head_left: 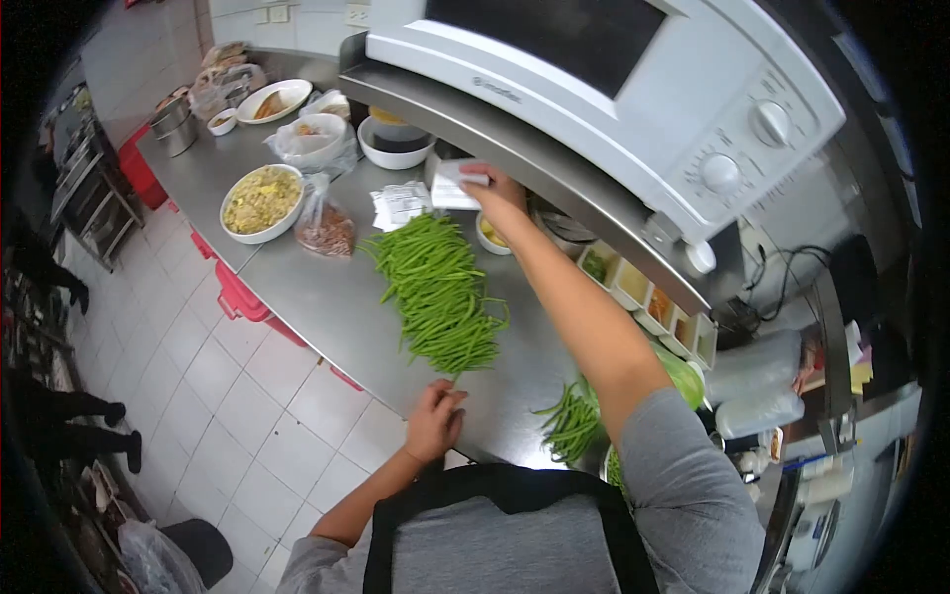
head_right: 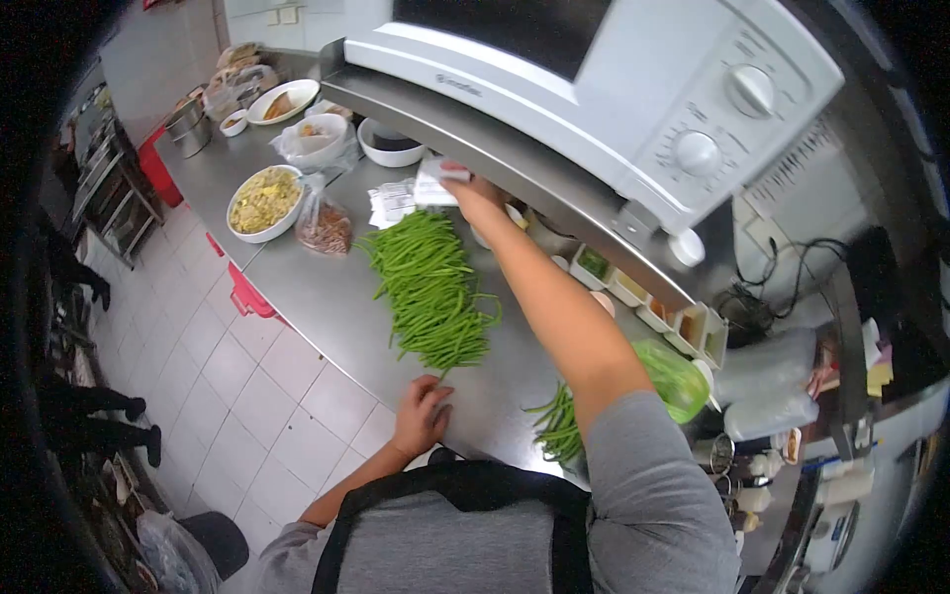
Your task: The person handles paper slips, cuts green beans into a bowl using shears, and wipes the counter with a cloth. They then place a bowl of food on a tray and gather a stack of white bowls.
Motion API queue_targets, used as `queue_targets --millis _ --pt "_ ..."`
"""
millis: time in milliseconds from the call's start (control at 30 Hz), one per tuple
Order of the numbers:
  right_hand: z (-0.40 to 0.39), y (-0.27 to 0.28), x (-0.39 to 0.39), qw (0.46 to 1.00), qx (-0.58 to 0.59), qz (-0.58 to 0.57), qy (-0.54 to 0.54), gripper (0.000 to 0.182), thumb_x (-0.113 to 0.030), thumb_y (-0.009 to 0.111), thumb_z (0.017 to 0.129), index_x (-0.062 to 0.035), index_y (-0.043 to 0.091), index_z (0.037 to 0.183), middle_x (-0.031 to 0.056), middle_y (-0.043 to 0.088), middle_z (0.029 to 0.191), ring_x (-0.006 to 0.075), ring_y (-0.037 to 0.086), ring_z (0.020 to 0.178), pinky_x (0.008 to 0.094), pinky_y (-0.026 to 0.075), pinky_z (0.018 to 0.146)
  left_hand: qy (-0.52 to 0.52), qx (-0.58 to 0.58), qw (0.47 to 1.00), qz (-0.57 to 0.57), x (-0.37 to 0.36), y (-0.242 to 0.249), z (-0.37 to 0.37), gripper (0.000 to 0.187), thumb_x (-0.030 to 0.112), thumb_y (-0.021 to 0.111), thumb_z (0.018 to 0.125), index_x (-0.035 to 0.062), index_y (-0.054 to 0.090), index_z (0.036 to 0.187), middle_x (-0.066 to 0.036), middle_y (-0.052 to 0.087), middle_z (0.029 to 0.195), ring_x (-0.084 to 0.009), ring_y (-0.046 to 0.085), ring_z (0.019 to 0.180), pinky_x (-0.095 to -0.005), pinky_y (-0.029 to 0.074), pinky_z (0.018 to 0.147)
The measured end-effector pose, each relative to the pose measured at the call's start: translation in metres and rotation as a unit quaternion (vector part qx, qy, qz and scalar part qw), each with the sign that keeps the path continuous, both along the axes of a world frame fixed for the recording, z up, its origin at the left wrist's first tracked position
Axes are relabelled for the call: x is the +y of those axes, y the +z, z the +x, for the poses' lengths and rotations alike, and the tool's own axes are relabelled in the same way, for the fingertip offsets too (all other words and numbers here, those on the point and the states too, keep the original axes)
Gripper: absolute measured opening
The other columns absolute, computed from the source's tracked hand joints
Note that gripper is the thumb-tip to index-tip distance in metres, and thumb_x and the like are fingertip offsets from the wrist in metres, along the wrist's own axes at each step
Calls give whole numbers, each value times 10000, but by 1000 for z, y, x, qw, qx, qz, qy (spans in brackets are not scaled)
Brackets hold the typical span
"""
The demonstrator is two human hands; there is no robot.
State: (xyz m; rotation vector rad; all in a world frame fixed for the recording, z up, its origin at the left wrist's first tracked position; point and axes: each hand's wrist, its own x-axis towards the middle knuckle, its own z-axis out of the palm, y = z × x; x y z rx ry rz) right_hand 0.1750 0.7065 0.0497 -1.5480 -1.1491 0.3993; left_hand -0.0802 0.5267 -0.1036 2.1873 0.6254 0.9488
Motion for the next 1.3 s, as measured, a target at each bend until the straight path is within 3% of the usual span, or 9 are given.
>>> queue_targets --millis 167,367,500,600,867,1000,1133,1200,1300 --pt "-20 -51 90 987 140 78 -4 340 -33 712 660 -10 632 989 89 622 966 184 582 851 273 445 777 3 34 999 -5 -2 -2 2 292 49 608 713 62 544 997 -134 480 1065 -259 557 827 -361 483 699" --pt "-11 -100 125 957 -192 -215 -14 432 -102 708 669 9 584 1067 192 592 1068 291 580 985 347 451 839 5 39 999 22 2 -7 2 296 93 619 726 62 539 1009 -149 481 1071 -310 543 873 -370 481 716" --pt "-22 -74 136 921 -204 -331 14 521 -139 654 719 14 488 1189 216 562 1111 318 556 1015 360 444 851 -10 44 999 16 1 -9 1 322 89 611 731 76 535 1044 -146 479 1086 -315 537 908 -371 480 730" --pt "-24 -43 75 944 -267 -191 20 457 -133 616 755 -1 503 1178 206 571 1101 310 564 1003 359 446 842 -10 63 998 9 -1 -10 2 343 75 601 735 87 528 1070 -139 475 1102 -314 531 933 -369 478 741" --pt "-57 53 -203 974 -123 -106 156 381 -63 565 789 -38 521 1166 120 617 1009 183 604 852 281 470 769 -21 63 996 55 1 -11 4 399 67 620 719 95 492 1097 -139 462 1114 -325 520 952 -384 467 778" --pt "-116 59 -293 942 79 -254 204 399 23 549 782 -38 522 1175 45 621 936 49 547 691 211 472 619 -19 21 999 39 -4 -11 2 431 75 647 706 73 475 1101 -177 440 1099 -365 489 969 -394 446 814" --pt "-184 25 -344 901 31 -322 290 370 -61 668 740 -56 577 1098 38 556 621 71 473 531 237 409 503 -37 -22 998 -36 -7 -7 -24 452 121 646 717 115 467 1132 -128 539 893 -321 544 856 -403 454 722" --pt "-206 -12 -365 896 -16 -313 314 363 -83 685 732 -59 585 1081 47 528 604 76 475 531 248 406 497 -25 189 980 -55 -36 1 -63 434 127 602 748 157 453 1155 -96 565 747 -299 565 744 -410 449 668" --pt "-227 -81 -395 870 -133 -299 367 376 -146 703 721 -65 593 1072 88 549 612 147 551 566 292 433 539 -50 157 978 -131 -108 -35 -149 448 89 539 768 170 429 1195 -120 602 800 -314 583 769 -428 449 689"
